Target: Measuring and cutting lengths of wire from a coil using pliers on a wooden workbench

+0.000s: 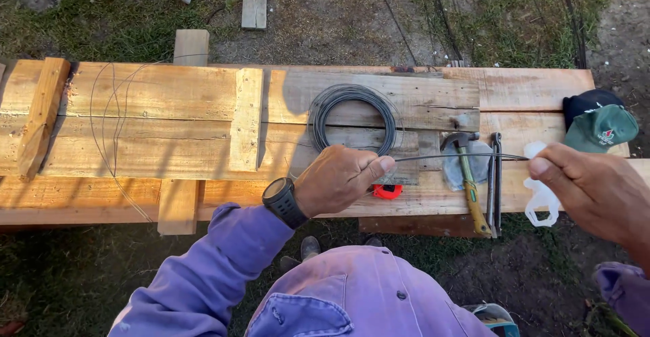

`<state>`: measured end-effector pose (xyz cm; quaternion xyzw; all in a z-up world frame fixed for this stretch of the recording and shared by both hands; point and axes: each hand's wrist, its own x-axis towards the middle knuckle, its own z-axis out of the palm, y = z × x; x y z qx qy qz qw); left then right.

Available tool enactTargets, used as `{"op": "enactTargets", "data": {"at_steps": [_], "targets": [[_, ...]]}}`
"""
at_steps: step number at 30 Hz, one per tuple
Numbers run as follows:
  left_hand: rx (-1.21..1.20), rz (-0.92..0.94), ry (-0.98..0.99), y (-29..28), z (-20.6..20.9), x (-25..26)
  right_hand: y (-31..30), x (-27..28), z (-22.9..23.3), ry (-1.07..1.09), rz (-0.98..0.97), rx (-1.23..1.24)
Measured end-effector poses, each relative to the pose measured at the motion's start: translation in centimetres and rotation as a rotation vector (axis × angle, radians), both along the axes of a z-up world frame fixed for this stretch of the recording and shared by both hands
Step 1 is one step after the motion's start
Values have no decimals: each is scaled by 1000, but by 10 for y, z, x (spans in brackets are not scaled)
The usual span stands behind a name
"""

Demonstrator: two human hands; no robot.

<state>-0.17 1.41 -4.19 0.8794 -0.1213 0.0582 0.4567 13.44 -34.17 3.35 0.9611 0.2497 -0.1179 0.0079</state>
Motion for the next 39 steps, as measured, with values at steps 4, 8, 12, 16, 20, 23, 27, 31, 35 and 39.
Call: {"op": "enactTargets", "data": {"at_steps": [4, 8, 12, 16, 20, 23, 27, 31, 35, 39], "targets": [[47, -84, -14, -29, 9, 12, 60, -35, -2, 89, 91, 178], [122, -145, -8, -46, 7, 17, 78, -48, -16, 51, 351, 249], [-158, -332, 82, -36, -3, 25, 69, -31, -1, 39, 436, 207], [-602, -380, 391, -23, 6, 22, 63, 1, 22, 4, 340, 101], [-982, -192, 534, -27, 5, 39, 90, 7, 45, -601, 563, 19], [-1217, -17, 494, -15, 10, 53, 119, -15, 48, -794, 648, 438], [-1498, 75, 326, 6, 13, 60, 163, -57, -7, 256, 231, 882], [-1573, 75, 260, 19, 28, 61, 192, -61, -89, 731, 193, 984], [-1672, 131, 245, 40, 21, 64, 203, -57, -81, 1035, 213, 962], [-1749, 145, 170, 59, 10, 63, 201, -42, -78, 828, 355, 789]]}}
